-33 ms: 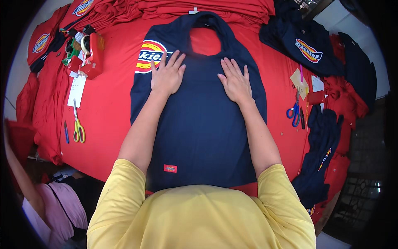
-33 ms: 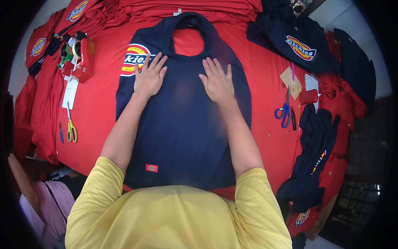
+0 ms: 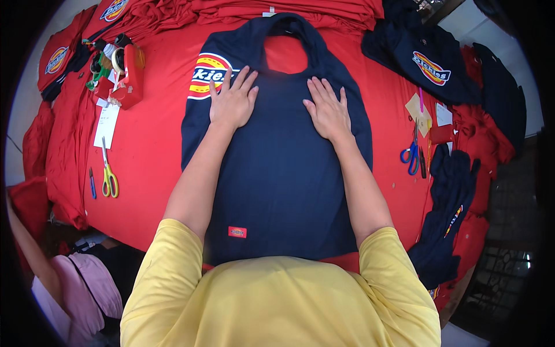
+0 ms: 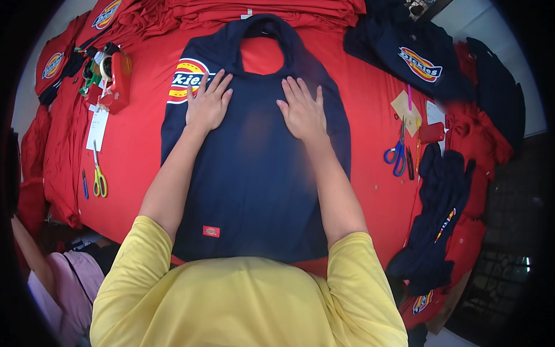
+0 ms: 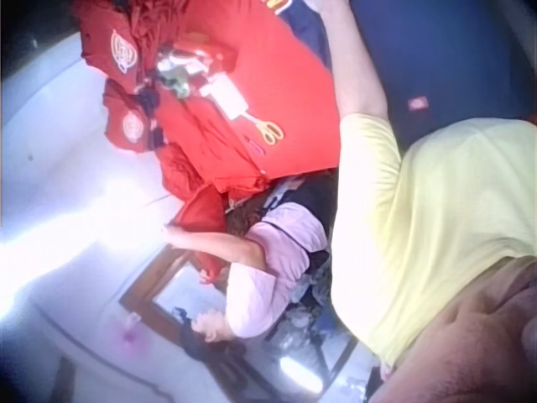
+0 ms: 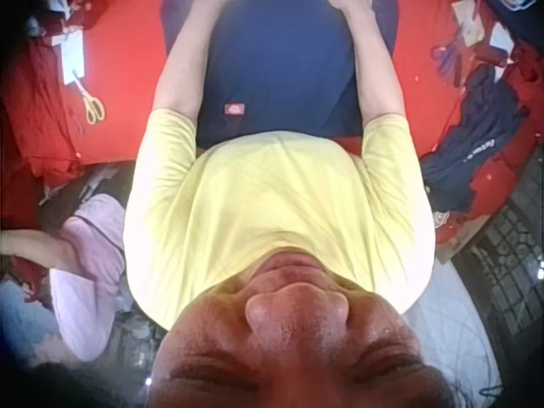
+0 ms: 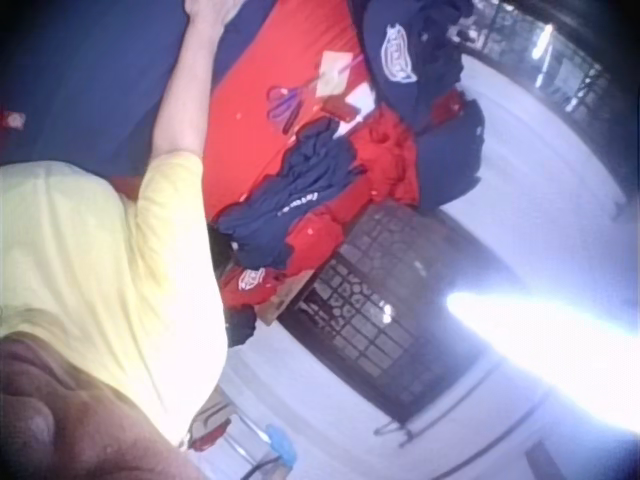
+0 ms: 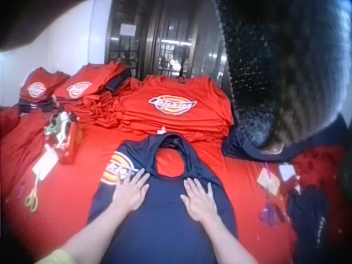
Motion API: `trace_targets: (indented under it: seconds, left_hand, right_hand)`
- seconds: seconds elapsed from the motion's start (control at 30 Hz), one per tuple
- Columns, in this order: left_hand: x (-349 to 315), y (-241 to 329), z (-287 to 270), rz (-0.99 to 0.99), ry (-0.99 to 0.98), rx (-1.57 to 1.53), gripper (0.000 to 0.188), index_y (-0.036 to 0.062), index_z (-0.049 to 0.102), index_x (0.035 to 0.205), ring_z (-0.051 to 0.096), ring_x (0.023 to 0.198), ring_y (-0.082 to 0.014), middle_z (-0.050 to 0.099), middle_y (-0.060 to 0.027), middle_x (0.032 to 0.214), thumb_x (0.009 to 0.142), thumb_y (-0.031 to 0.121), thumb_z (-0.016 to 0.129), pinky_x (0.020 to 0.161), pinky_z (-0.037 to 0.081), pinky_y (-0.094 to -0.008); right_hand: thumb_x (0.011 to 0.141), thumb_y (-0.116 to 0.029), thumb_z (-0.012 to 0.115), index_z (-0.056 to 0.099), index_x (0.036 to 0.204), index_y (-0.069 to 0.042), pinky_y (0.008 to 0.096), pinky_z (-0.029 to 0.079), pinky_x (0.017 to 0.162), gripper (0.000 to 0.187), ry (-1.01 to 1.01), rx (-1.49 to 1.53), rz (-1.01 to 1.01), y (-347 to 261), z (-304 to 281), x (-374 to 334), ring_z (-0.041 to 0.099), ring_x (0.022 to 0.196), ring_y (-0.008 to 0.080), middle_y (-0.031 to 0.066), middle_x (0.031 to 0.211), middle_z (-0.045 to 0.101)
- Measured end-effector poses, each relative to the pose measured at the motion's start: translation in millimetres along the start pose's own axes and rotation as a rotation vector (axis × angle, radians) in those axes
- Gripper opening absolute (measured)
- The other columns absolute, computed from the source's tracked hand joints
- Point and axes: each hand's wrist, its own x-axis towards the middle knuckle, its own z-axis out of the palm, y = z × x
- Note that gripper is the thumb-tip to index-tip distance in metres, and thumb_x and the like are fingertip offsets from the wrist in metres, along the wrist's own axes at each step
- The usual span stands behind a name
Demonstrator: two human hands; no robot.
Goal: The person prepares blue tank tops on a large red surface by smoothing the fabric, trimming threads with scissors, and marking the front using a small yellow tool.
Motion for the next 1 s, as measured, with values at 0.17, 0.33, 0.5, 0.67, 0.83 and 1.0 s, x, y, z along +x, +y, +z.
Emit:
trace_targets:
  seconds: [0.17, 0.33, 0.5, 0.67, 0.83, 1.0]
  left_hand:
    - [-4.7, -4.1, 2.5, 0.055, 0.076, -0.084, 0.047, 0.0273, 0.040, 0.148, 0.025, 0.146, -0.0292, 0.031, 0.0029, 0.157, 0.103, 0.040, 0.037, 0.115, 0.017, -0.0630]
    - [-119.8, 27.7, -35.4, 0.221, 0.285, -0.461, 0.042, 0.0131, 0.058, 0.132, 0.039, 0.136, -0.0346, 0.044, -0.0108, 0.147, 0.091, 0.018, 0.060, 0.111, 0.030, -0.0519]
    - [-234.3, 36.7, -37.5, 0.257, -0.090, -0.243, 0.052, 0.0183, 0.043, 0.147, 0.025, 0.145, -0.0330, 0.033, -0.0078, 0.156, 0.097, 0.032, 0.050, 0.116, 0.018, -0.0559]
    - [-168.2, 40.5, -17.0, 0.263, 0.122, -0.167, 0.048, 0.0202, 0.045, 0.145, 0.031, 0.143, -0.0302, 0.037, -0.0054, 0.153, 0.098, 0.033, 0.048, 0.115, 0.023, -0.0544]
    - [-128.1, 46.4, 0.4, 0.204, 0.152, -0.103, 0.051, 0.0195, 0.043, 0.147, 0.030, 0.144, -0.0299, 0.035, -0.0044, 0.156, 0.100, 0.038, 0.044, 0.117, 0.022, -0.0522]
    - [-139.0, 46.2, 1.0, 0.194, 0.282, -0.210, 0.042, 0.0116, 0.056, 0.135, 0.042, 0.136, -0.0304, 0.050, -0.0091, 0.143, 0.095, 0.025, 0.057, 0.114, 0.029, -0.0454]
  right_hand:
    - [0.100, -0.034, 0.046, 0.046, 0.143, -0.008, 0.0620, 0.019, 0.114, 0.051, -0.018, 0.040, -0.025, -5.1, -4.4, 3.9, 0.033, 0.143, 0.0262, 0.0074, 0.151, 0.041]
    - [0.093, -0.022, 0.053, 0.053, 0.134, 0.000, 0.0664, 0.019, 0.111, 0.047, 0.079, 0.081, -0.009, -84.3, -74.2, -86.3, 0.034, 0.138, 0.0390, 0.0174, 0.148, 0.042]
    - [0.091, -0.039, 0.060, 0.047, 0.144, -0.019, 0.0691, 0.016, 0.110, 0.058, -0.227, 0.107, 0.136, -116.2, -95.2, -223.1, 0.027, 0.144, 0.0381, 0.0123, 0.156, 0.031]
    - [0.096, -0.040, 0.053, 0.047, 0.144, -0.017, 0.0647, 0.028, 0.108, 0.053, -0.052, 0.006, 0.062, -73.9, -74.5, -167.2, 0.032, 0.141, 0.0383, 0.0134, 0.152, 0.038]
    - [0.095, -0.038, 0.055, 0.050, 0.141, -0.016, 0.0619, 0.027, 0.110, 0.052, 0.008, 0.035, 0.002, -41.3, -55.9, -129.2, 0.035, 0.141, 0.0348, 0.0137, 0.151, 0.040]
    - [0.092, -0.022, 0.059, 0.063, 0.124, -0.004, 0.0507, 0.031, 0.113, 0.037, 0.147, 0.228, 0.062, -25.5, -39.2, -138.0, 0.046, 0.133, 0.0309, 0.0146, 0.136, 0.056]
